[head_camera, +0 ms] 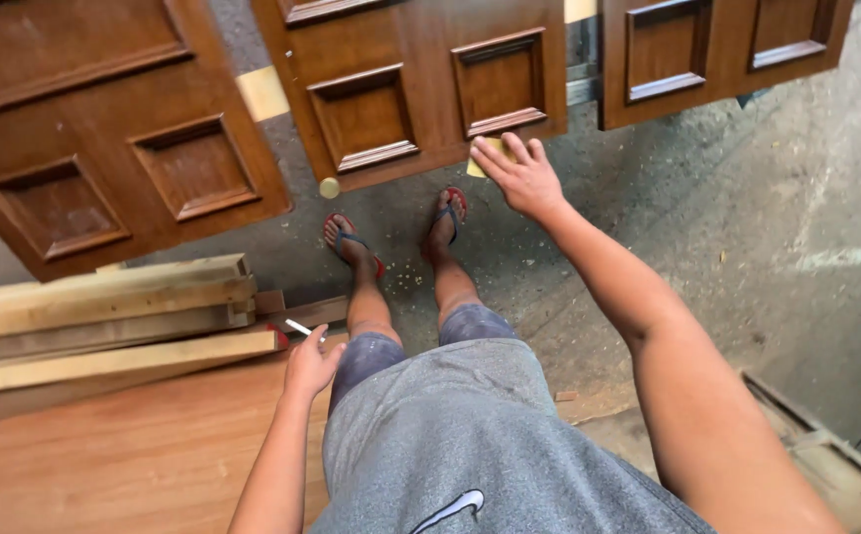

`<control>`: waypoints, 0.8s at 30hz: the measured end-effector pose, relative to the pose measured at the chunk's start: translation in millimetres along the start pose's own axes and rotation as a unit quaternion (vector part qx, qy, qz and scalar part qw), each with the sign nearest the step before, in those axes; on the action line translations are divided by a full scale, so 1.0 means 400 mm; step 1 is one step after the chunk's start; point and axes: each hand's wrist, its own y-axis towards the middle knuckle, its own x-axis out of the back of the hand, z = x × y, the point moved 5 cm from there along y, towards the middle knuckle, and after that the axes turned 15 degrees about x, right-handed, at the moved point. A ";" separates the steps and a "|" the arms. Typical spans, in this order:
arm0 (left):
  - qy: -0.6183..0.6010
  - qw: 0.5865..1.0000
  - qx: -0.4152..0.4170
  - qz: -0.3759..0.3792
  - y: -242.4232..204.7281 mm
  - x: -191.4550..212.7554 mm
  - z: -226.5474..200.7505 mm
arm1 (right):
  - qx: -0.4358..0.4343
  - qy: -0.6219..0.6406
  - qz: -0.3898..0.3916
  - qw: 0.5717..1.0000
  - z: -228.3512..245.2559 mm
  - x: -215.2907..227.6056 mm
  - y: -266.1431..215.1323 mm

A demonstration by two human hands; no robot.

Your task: Sanding the recessed panels and frames of multiple wooden doors using a sanding block to prepare them for finishing.

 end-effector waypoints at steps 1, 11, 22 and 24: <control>0.005 1.000 0.003 -0.004 0.001 0.008 -0.003 | -0.016 -0.004 0.004 1.000 -0.021 0.001 -0.031; 0.104 0.994 0.006 -0.012 -0.005 0.018 -0.098 | -0.216 -0.079 0.000 0.973 -0.173 0.015 -0.292; 0.018 0.998 0.062 -0.015 -0.100 0.019 -0.270 | -0.030 0.012 0.252 0.967 -0.416 -0.047 -0.205; 0.004 0.998 0.051 -0.036 -0.080 -0.035 -0.227 | -0.001 -0.008 0.204 0.979 -0.498 -0.082 -0.165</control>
